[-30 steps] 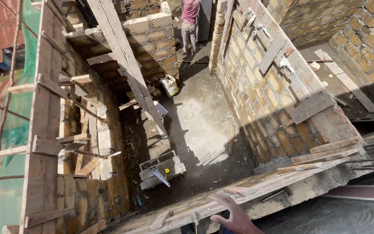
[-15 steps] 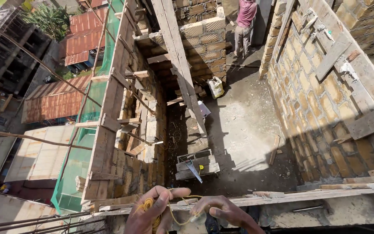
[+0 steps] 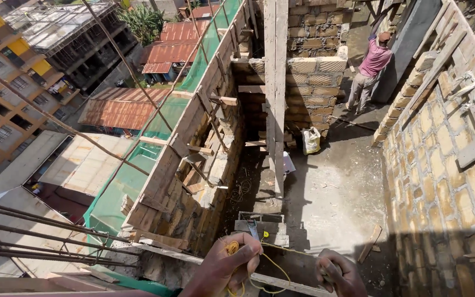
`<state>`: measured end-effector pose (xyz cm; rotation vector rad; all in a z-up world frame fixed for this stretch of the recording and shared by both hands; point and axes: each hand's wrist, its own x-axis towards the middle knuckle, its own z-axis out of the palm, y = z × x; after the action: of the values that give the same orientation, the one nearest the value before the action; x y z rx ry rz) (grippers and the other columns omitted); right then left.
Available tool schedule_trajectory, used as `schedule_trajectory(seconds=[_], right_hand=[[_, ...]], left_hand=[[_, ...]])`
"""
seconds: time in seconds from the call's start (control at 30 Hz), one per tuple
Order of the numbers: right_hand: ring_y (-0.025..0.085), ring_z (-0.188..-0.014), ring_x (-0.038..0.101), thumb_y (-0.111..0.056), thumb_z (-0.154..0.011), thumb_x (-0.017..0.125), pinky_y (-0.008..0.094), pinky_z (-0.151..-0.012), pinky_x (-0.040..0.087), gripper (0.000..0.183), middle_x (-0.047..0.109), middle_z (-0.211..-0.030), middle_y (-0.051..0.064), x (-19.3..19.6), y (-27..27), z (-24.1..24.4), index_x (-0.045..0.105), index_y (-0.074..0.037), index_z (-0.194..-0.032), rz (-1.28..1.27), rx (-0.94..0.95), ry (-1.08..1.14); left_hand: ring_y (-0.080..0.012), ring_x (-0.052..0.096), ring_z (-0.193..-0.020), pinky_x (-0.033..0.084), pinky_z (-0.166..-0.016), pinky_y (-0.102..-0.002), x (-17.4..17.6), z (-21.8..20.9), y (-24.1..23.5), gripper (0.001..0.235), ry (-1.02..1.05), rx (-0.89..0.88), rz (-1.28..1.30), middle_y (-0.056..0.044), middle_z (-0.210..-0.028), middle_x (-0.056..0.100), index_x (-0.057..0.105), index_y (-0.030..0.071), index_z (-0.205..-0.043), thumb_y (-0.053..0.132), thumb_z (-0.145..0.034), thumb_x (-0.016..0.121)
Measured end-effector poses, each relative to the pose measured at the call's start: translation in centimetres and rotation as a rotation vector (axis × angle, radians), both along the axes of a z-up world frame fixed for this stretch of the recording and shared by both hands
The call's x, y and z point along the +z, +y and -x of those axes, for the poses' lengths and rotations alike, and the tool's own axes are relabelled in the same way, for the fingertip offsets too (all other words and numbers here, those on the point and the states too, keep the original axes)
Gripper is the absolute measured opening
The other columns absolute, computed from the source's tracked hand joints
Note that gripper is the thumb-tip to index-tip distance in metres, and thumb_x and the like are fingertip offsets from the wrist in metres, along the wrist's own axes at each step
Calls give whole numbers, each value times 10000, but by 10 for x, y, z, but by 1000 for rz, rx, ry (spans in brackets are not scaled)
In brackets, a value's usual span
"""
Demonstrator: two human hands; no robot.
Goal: The person repeatedly ties a small stone to a yellow string and lowers it as a plumb line to check vertical alignment on a brick wall. The person adjusts the knot and repositions the line multiple times while standing on a concrete floor at a construction site.
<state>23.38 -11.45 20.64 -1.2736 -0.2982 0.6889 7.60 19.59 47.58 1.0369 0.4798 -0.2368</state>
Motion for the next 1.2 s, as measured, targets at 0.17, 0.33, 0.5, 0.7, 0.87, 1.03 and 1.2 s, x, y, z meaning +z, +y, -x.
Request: schedule_trajectory(seconds=[0.17, 0.33, 0.5, 0.7, 0.87, 1.03, 1.2], right_hand=[[208, -637, 636, -372, -1106, 771, 322, -418, 428, 430, 747, -773, 174, 87, -58, -17, 881, 43, -1127, 167, -294, -148], [205, -754, 792, -420, -1090, 755, 346, -651, 709, 402, 817, -1023, 83, 150, -53, -20, 899, -46, -1053, 384, -320, -503], [157, -914, 803, -450, -1094, 776, 350, -836, 642, 363, 859, -997, -9, 172, -48, 16, 947, -135, -1033, 658, 14, -717], [234, -840, 692, -390, -1261, 666, 455, -700, 521, 325, 684, -995, -2, 242, -28, 49, 813, -168, -1073, 690, 572, -1043], [308, -816, 669, -381, -1313, 568, 516, -624, 426, 368, 673, -1033, 79, 298, 1, 45, 811, -148, -1165, 494, 716, -1153], [220, -946, 763, -331, -1201, 667, 375, -856, 648, 347, 806, -1043, 88, 268, 48, 19, 853, -56, -1102, 322, 154, -959], [130, -720, 687, -471, -1136, 743, 274, -641, 558, 395, 745, -929, 61, 221, 58, 7, 801, -81, -1116, 265, -54, -270]], left_hand=[[-166, 383, -537, 388, -538, -393, -84, 16, -12, 429, 55, -96, 169, -96, -945, 689, 739, 39, -1302, 436, -1141, 760], [-126, 412, -382, 459, -377, -305, -138, 8, -26, 297, -235, 44, 570, -213, -1027, 683, 590, -27, -1165, 256, -1245, 631], [-100, 330, -346, 368, -361, -289, -55, -14, -39, 457, -103, 361, 212, -360, -1480, 882, 664, -82, -1193, 369, -1120, 673], [-245, 888, -1425, 605, -1223, -443, -68, -24, -48, 383, -193, 200, -711, -30, -1467, 983, 799, 180, -1033, 539, -1097, 685], [-146, 893, -981, 652, -848, -337, -84, -26, -58, 487, -179, -66, -827, 46, -1104, 976, 956, 264, -1081, 636, -1060, 643], [-170, 862, -986, 636, -991, -373, -65, -19, -75, 611, -178, -259, -464, -8, -947, 950, 917, 158, -890, 708, -994, 674], [-123, 432, -480, 390, -503, -317, -91, -5, -88, 459, -109, -111, -34, -104, -896, 824, 829, -2, -1113, 434, -1158, 692]])
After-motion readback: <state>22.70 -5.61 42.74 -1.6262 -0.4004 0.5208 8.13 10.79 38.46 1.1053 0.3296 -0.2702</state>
